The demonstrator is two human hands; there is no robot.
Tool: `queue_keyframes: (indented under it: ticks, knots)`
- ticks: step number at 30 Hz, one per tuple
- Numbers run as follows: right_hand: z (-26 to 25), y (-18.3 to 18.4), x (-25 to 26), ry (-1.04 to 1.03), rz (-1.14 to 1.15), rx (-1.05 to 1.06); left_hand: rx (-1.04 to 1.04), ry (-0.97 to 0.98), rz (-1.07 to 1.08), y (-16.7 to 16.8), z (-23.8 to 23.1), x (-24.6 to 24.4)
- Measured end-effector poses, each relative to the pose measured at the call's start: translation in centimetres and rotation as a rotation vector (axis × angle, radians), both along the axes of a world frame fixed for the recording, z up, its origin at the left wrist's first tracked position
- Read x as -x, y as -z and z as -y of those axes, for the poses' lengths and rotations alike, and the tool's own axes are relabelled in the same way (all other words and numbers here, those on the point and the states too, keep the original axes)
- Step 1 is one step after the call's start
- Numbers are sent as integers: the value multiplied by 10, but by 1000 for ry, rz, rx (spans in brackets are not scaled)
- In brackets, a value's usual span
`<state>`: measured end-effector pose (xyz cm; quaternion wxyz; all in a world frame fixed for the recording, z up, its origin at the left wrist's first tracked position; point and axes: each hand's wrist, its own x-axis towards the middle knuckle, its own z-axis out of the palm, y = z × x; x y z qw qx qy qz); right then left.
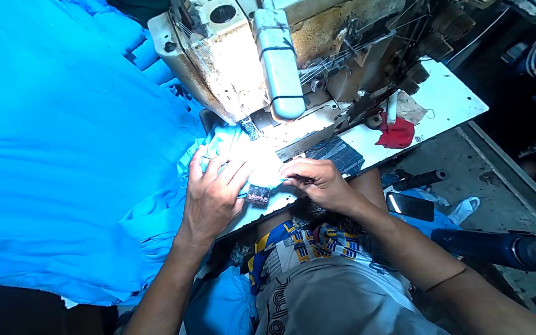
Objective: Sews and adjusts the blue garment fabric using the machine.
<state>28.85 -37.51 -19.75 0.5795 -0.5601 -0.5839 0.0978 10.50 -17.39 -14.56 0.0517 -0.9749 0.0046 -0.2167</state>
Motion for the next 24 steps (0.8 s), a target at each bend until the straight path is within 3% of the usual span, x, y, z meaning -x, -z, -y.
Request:
queue_keyframes:
  ticks: [14,24]
  knots:
    - [-35,-11,-1,92,-185,49,85,-15,75,-10,-26,-18]
    - [-36,-10,-5,107,-129,28,150,-181,266,28,3,-3]
